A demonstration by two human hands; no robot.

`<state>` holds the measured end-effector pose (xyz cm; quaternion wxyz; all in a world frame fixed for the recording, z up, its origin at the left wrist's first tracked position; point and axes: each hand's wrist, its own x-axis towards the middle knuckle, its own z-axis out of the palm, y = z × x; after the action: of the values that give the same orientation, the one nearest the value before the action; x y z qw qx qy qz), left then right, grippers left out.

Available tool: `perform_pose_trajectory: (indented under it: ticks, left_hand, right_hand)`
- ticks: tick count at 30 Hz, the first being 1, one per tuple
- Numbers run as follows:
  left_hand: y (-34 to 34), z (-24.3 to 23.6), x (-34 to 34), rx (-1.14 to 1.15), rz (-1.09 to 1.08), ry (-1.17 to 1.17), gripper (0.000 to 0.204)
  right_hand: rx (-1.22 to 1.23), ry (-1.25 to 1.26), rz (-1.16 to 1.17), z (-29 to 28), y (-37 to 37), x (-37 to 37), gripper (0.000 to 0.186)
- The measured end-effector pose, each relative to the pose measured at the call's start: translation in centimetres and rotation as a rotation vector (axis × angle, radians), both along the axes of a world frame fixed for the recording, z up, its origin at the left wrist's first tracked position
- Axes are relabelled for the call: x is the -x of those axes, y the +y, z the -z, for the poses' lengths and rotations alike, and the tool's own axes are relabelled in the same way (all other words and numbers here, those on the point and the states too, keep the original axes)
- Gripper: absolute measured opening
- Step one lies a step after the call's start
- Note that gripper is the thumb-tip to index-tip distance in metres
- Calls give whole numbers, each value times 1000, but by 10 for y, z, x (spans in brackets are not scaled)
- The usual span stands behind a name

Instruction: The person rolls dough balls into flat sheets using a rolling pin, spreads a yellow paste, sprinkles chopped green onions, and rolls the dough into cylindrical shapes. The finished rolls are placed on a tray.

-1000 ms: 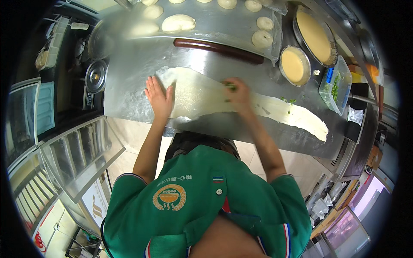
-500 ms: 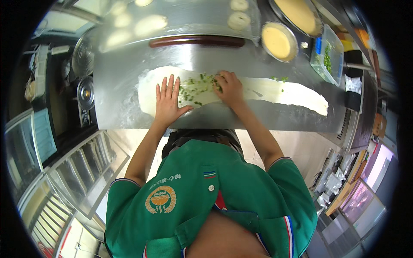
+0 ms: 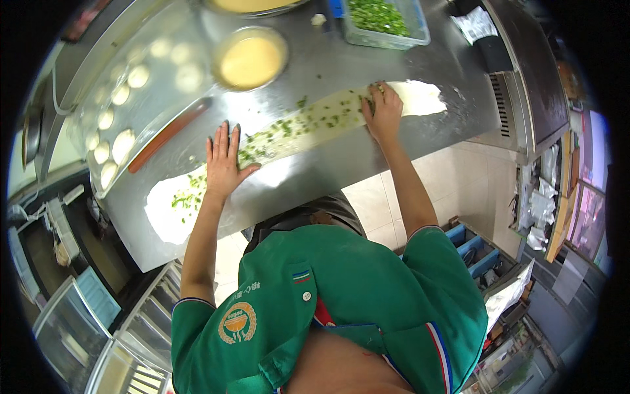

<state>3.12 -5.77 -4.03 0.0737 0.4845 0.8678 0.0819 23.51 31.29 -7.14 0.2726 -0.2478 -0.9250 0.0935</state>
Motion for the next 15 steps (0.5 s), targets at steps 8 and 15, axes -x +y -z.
perform_pose_trajectory:
  ticks: [8,15]
  left_hand:
    - [177,7,-18,-193,235,-84,104]
    - [294,6,-86,-166,547,-188,94]
  right_hand:
    - [-62,-94,421,14,106,-63,70]
    - [91,123,185,-2,104,-78,38]
